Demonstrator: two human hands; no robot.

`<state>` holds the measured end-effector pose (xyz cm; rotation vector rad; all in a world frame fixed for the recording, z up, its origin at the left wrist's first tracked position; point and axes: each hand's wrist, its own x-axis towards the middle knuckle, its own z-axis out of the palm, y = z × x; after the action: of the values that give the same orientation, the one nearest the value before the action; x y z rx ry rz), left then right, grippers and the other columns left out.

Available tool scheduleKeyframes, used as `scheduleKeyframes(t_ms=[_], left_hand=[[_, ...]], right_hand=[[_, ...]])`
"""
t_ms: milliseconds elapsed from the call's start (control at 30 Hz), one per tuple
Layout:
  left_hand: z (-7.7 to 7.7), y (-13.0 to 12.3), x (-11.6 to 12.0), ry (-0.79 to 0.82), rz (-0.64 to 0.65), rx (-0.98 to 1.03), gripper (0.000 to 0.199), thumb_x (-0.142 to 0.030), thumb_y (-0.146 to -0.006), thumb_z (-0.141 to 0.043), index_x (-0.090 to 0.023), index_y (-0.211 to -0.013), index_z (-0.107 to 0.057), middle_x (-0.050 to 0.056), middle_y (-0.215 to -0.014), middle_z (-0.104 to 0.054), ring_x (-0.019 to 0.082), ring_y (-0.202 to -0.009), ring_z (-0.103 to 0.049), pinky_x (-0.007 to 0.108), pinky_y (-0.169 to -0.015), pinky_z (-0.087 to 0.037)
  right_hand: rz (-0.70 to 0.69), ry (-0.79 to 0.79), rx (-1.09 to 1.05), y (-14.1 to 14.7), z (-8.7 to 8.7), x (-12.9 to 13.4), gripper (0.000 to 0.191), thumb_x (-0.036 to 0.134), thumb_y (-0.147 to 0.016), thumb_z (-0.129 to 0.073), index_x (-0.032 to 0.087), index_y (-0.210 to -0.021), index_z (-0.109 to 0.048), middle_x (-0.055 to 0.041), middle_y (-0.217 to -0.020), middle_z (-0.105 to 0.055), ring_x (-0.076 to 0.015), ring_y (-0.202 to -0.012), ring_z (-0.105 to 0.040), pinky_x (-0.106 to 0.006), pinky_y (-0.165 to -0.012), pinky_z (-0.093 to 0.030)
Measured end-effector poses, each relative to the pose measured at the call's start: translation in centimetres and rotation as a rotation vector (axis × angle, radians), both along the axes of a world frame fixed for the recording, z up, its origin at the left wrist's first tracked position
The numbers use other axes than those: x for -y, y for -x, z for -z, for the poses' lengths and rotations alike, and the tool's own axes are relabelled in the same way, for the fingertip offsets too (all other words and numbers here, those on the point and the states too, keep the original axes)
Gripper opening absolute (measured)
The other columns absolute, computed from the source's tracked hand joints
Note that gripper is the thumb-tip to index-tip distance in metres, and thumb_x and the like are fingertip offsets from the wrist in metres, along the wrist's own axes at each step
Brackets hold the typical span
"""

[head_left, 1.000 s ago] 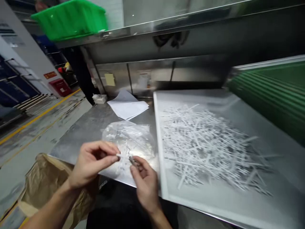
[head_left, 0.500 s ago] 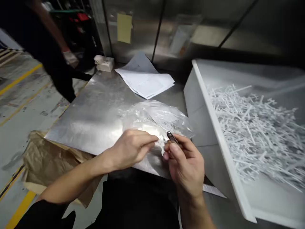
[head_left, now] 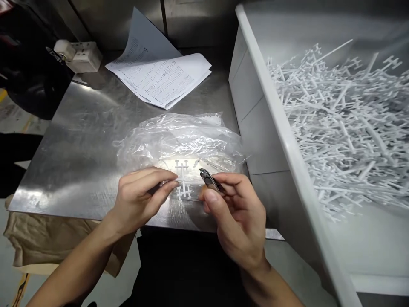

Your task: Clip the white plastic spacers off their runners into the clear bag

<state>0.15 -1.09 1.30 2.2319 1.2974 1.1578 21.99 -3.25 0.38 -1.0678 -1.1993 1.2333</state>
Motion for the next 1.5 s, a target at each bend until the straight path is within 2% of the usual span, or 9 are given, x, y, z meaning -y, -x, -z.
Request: scheduleKeyframes(t_ms=[333, 667, 800, 1033, 1133, 1200, 1300, 1400, 1500], left_hand=[[0.0, 0.3, 1.9, 0.025, 0.0, 0.082, 0.023, -0.009, -0.099, -0.082, -0.024, -0.116, -0.08, 0.0, -0.099, -0.084, 0.016, -0.092, -0.082, 0.031, -0.085, -0.069], [-4.0, 1.4, 0.0, -0.113, 0.093, -0.213, 0.014, -0.007, -0.1, -0.077, -0.018, -0.11, -0.078, 0.003, -0.1, -0.083, 0.02, -0.094, -0.082, 0.033, -0.089, -0.065], [-3.4, 3.0, 0.9, -0.088, 0.138, -0.232, 0.016, -0.008, -0.104, -0.071, -0.018, -0.115, -0.076, 0.005, -0.103, -0.084, 0.019, -0.094, -0.084, 0.031, -0.086, -0.066], [-1.7, 5.4, 3.1, 0.028, 0.261, -0.349, 0.017, -0.013, -0.108, -0.068, -0.022, -0.119, -0.077, 0.011, -0.145, -0.077, 0.026, -0.134, -0.077, 0.052, -0.127, -0.055], [-3.5, 6.0, 1.4, 0.044, 0.29, -0.372, 0.013, -0.023, -0.111, -0.067, -0.025, -0.117, -0.079, 0.01, -0.145, -0.077, 0.027, -0.133, -0.076, 0.056, -0.132, -0.051], [-5.4, 6.3, -0.7, -0.011, 0.34, -0.339, 0.013, -0.027, -0.111, -0.068, -0.026, -0.117, -0.08, 0.005, -0.118, -0.084, 0.021, -0.104, -0.083, 0.053, -0.129, -0.055], [-8.7, 6.3, -3.9, -0.099, 0.379, -0.267, 0.018, -0.03, -0.11, -0.068, -0.022, -0.108, -0.084, -0.001, -0.088, -0.081, 0.011, -0.071, -0.076, 0.037, -0.099, -0.07], [-11.7, 6.1, -6.1, -0.01, 0.34, -0.203, 0.038, -0.039, -0.107, -0.064, -0.005, -0.108, -0.081, 0.002, -0.091, -0.08, 0.01, -0.08, -0.08, 0.027, -0.077, -0.064], [-13.7, 6.0, -7.0, 0.098, 0.287, -0.168, 0.056, -0.041, -0.106, -0.048, 0.008, -0.106, -0.074, 0.001, -0.092, -0.076, 0.017, -0.091, -0.083, 0.036, -0.08, -0.06]], right_hand=[[-0.067, 0.071, 0.035, -1.8, 0.1, 0.2, 0.013, 0.033, -0.113, -0.068, 0.03, -0.125, -0.069, 0.0032, -0.096, -0.076, -0.0115, -0.075, -0.067, -0.027, -0.071, -0.056], [0.104, -0.302, 0.569, -2.5, -0.9, 1.3, 0.023, 0.023, -0.108, -0.071, 0.019, -0.131, -0.067, 0.0008, -0.084, -0.076, -0.0157, -0.066, -0.073, -0.029, -0.063, -0.058], [-0.022, -0.263, 0.703, -2.3, -0.4, 1.6, 0.018, 0.023, -0.11, -0.064, 0.014, -0.126, -0.066, -0.0031, -0.079, -0.076, -0.0191, -0.061, -0.073, -0.03, -0.049, -0.049], [0.022, -0.153, 0.48, -1.4, -2.1, 1.7, 0.013, 0.026, -0.109, -0.07, 0.022, -0.12, -0.066, -0.0055, -0.098, -0.083, -0.0222, -0.085, -0.083, -0.037, -0.078, -0.067], [0.117, -0.194, 0.362, -0.5, -4.9, 0.4, 0.016, 0.028, -0.108, -0.074, 0.025, -0.122, -0.068, -0.004, -0.105, -0.083, -0.0224, -0.089, -0.084, -0.04, -0.082, -0.068], [0.157, -0.265, 0.303, 0.2, -6.9, -1.0, 0.011, 0.026, -0.109, -0.073, 0.026, -0.119, -0.068, -0.0027, -0.104, -0.081, -0.0213, -0.086, -0.083, -0.04, -0.081, -0.069], [0.178, -0.347, 0.316, 1.2, -8.9, -2.9, 0.005, 0.024, -0.111, -0.067, 0.027, -0.115, -0.065, -0.0015, -0.1, -0.076, -0.0203, -0.083, -0.081, -0.038, -0.079, -0.068], [0.253, -0.406, 0.386, 1.8, -9.5, -3.8, 0.005, 0.025, -0.111, -0.065, 0.027, -0.116, -0.064, -0.0017, -0.098, -0.074, -0.0212, -0.085, -0.08, -0.037, -0.077, -0.066], [0.308, -0.428, 0.402, 2.2, -9.5, -4.1, 0.006, 0.028, -0.111, -0.066, 0.027, -0.113, -0.061, -0.002, -0.095, -0.073, -0.0204, -0.079, -0.077, -0.037, -0.073, -0.065]])
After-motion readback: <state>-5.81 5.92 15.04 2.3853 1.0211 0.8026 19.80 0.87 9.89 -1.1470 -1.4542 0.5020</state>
